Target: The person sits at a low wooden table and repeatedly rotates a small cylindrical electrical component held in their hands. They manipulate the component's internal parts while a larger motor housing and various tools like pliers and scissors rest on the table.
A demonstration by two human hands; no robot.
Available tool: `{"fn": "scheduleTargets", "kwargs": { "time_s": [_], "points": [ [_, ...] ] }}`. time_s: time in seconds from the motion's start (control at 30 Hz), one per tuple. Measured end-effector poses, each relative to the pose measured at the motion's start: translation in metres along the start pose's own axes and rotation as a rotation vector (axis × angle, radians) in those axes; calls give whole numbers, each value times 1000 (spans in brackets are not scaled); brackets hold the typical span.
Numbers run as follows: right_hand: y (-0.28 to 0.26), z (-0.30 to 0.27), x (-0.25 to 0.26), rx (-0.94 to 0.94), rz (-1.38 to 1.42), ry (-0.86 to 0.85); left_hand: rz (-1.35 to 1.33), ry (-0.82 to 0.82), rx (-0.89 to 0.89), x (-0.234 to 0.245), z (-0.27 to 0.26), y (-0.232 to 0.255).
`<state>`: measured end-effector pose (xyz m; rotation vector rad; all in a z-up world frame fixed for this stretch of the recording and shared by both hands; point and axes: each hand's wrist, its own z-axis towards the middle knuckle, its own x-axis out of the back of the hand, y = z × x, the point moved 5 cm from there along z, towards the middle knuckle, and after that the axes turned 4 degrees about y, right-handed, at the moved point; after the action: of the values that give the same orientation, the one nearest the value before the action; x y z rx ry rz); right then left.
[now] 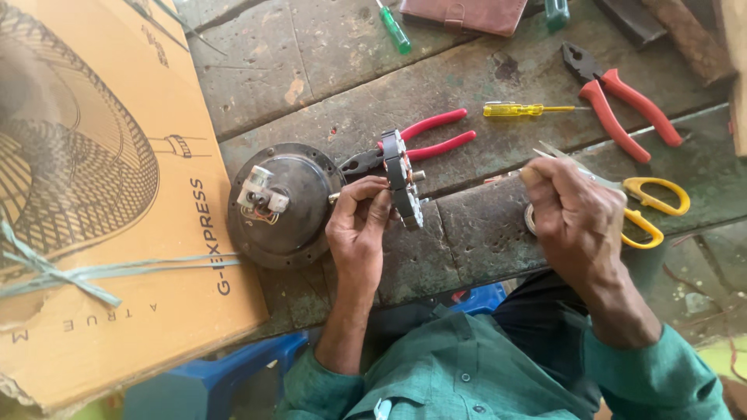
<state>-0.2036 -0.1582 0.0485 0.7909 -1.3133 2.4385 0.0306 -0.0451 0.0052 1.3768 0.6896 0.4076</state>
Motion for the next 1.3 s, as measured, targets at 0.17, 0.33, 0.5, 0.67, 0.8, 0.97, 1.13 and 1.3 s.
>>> {"fn": "scheduleTargets", "kwargs": {
  "time_s": [0.17,0.33,0.5,0.67,0.8,0.97,1.13,1.3],
  "points": [
    [6,-15,22,-170,-51,-239,329,116,-412,-6,-25,47],
    [-21,-7,36,105,126,-499,562,-368,-800,-59,-60,67],
    [-52,13,8,160,347,-345,481,-267,-773,-58,-66,58],
    [-67,19,-38,366,450,-369,142,-270,-498,-25,-54,47],
    [-72,19,-44,454,307,-248,-140,-212,-85,-3,-37,29],
    [-75,17,-48,472,261,-206,-282,-116,89,2,-31,17],
    [-74,18,-49,462,253,-182,-337,-104,96,1,-29,15],
    [-75,18,-52,476,250,-160,-261,-51,54,6,-23,13]
  ]
}}
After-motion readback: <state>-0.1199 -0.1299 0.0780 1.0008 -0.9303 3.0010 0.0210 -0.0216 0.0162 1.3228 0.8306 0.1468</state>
